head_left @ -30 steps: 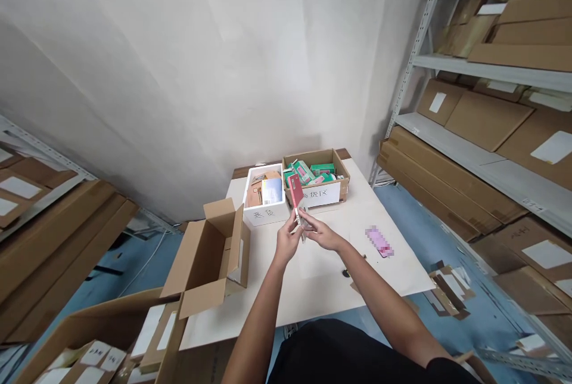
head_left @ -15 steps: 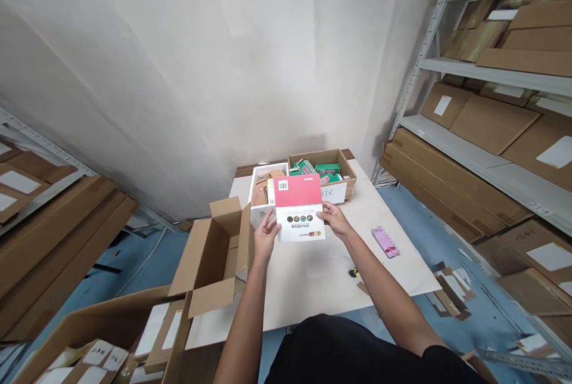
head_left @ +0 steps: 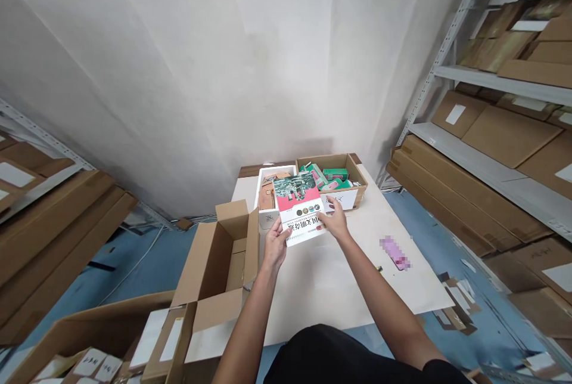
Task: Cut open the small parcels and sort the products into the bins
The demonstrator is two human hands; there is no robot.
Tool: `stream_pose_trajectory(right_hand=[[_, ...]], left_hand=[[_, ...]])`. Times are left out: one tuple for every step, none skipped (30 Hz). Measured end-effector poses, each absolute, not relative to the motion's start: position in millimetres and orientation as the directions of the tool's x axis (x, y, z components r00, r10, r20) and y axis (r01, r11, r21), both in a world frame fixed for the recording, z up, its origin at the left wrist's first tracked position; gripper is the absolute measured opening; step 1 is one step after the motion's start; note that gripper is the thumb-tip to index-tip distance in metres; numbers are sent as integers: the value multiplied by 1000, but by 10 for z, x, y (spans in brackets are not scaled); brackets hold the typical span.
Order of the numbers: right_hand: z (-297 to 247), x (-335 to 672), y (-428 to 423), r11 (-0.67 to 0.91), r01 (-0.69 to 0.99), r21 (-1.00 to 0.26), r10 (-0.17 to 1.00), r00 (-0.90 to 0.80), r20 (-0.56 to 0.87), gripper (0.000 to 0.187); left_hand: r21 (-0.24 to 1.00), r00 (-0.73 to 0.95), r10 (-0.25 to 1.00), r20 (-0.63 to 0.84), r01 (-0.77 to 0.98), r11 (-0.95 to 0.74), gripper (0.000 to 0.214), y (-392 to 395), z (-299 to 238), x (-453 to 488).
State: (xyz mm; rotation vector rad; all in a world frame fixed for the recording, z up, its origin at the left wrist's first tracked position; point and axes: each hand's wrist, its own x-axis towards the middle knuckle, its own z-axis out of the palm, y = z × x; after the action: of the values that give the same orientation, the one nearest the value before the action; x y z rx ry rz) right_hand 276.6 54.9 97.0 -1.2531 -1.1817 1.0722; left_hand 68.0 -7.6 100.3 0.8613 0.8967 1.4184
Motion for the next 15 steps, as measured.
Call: stream_pose_trajectory(right_hand=[[931,2789,593,17,25,-1000,996,92,19,72],[893,2802,625,-18,-22,-1000,999,33,-19,69],[856,2802,645,-57,-79,-995,998,-33,-54,65],[820,2791,655,-92,-129,-987,993,-83,-82,61],[786,2771,658,-119,-165,-979,989,-106,-102,58],[754,2745,655,-138,-185,-973,987,-103,-121,56],[721,2714,651,-156,-193,-969,986,-90,-140,56],[687,2682,645,-174,-198,-965,984,-82,-160,56],[651,2646,640,-194,-201,-960,980,-84,-180,57],[610,2607,637,-212,-202,-956,976,-91,-197,59],[566,2564,638,-228,-201,-953,972,-98,-212,60],[521,2515,647,-239,-199,-950,969,-103,-223,60],[477,2459,669,-249,-197,-948,967,-104,-232,60],[441,2396,710,-257,-195,-947,965,-102,-241,60],[419,2325,779,-264,-195,-945,963,-100,-248,60]], left_hand=[[902,-33,999,-4,-432,-11,89,-72,994,585],[907,-28,1000,-2,-421,-10,87,-64,993,490],[919,-9,1000,-4,-394,1,84,-50,997,394],[935,28,999,-16,-355,24,82,-28,1005,294],[950,76,996,-37,-306,59,81,0,1011,191],[962,128,990,-66,-256,97,81,33,1011,87],[968,172,980,-98,-210,134,81,68,1002,-15],[970,203,971,-126,-178,163,82,101,979,-110],[970,216,965,-147,-162,183,84,131,941,-193],[967,214,963,-162,-162,198,84,155,888,-263],[962,205,963,-176,-171,213,83,175,824,-319],[956,189,963,-192,-186,227,81,195,754,-363],[949,168,964,-207,-204,239,79,221,683,-398],[944,145,965,-216,-221,245,78,260,623,-429],[941,120,968,-220,-234,243,78,322,581,-458]])
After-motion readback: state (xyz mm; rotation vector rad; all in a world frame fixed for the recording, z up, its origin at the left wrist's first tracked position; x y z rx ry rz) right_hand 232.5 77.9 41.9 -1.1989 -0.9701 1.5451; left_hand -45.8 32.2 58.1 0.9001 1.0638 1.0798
